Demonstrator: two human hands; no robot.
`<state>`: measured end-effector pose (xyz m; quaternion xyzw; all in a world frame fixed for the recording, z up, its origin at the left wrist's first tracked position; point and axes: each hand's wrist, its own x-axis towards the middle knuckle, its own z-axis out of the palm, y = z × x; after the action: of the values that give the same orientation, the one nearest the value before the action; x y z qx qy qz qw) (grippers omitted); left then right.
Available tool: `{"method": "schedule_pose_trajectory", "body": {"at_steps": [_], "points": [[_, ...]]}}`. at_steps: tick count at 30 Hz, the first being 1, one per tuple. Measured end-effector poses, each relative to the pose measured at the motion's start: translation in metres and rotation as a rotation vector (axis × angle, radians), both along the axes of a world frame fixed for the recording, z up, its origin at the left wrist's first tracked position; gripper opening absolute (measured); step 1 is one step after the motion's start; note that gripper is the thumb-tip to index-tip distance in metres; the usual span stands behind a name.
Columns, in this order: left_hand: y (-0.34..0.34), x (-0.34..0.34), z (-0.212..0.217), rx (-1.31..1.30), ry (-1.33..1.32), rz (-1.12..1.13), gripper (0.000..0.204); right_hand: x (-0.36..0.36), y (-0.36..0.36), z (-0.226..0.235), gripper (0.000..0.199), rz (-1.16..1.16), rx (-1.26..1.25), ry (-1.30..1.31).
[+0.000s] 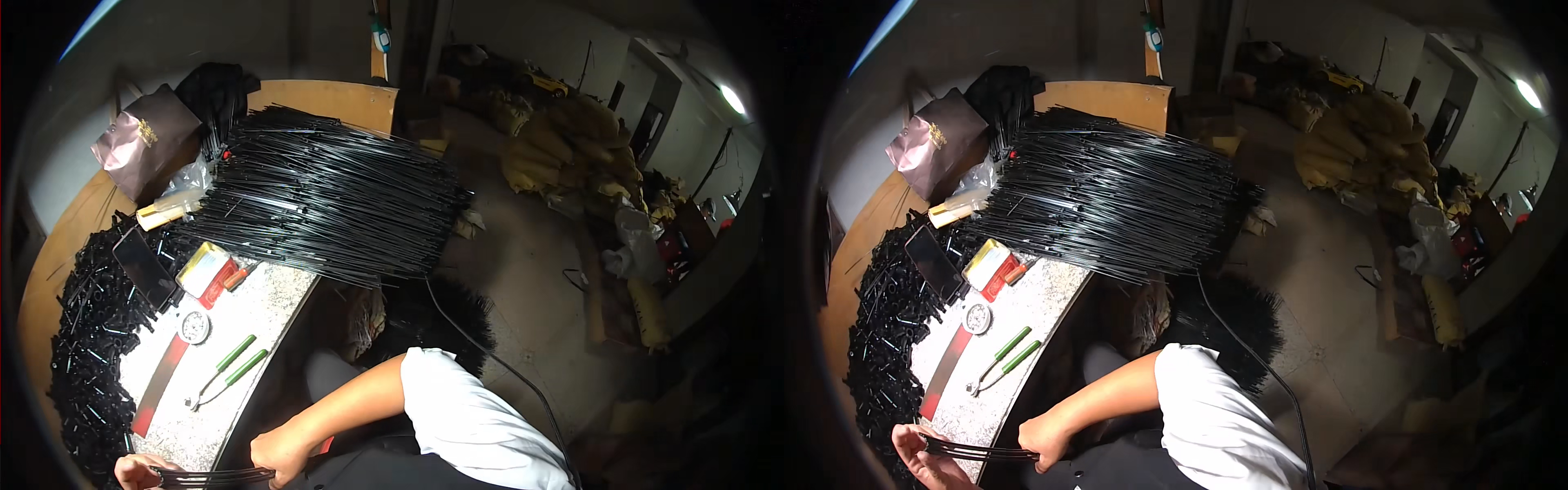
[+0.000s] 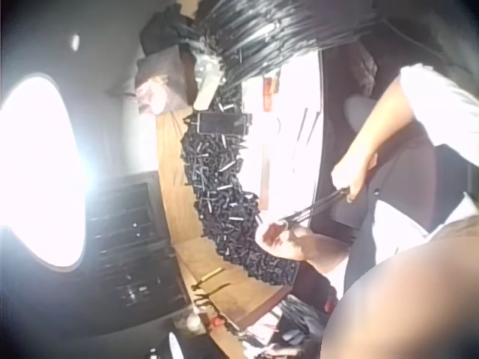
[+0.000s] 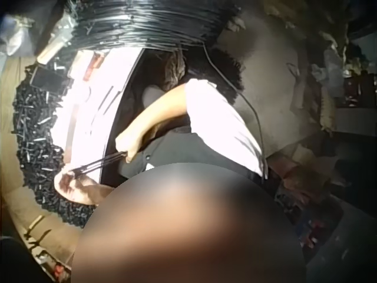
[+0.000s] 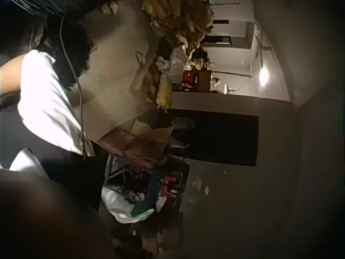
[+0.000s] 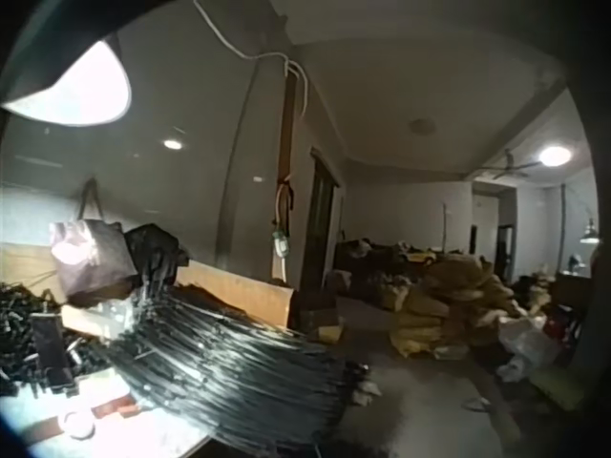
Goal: Assembling hairbrushes by inserting bundles of bristles into base components and securing them using pliers and a hammer.
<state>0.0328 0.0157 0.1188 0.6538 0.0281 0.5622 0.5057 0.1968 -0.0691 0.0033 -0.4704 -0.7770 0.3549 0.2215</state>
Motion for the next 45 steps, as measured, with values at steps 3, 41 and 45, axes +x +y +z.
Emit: {"method": "schedule_pose_trajectory", "body": {"at_steps": [3, 41, 45], "points": [[0.009, -0.008, 0.0, -0.034, 0.104, 0.041, 0.018, 0.004, 0.0, 0.0, 0.034, -0.011, -0.053, 0.062], [0.032, -0.02, 0.022, -0.272, 0.318, 0.055, 0.015, -0.002, 0.082, 0.097, 0.014, -0.079, -0.148, 0.924], [0.045, -0.027, 0.006, -0.446, 0.138, -0.086, 0.039, -0.012, 0.089, 0.097, 0.029, -0.165, -0.123, 0.909]]}}
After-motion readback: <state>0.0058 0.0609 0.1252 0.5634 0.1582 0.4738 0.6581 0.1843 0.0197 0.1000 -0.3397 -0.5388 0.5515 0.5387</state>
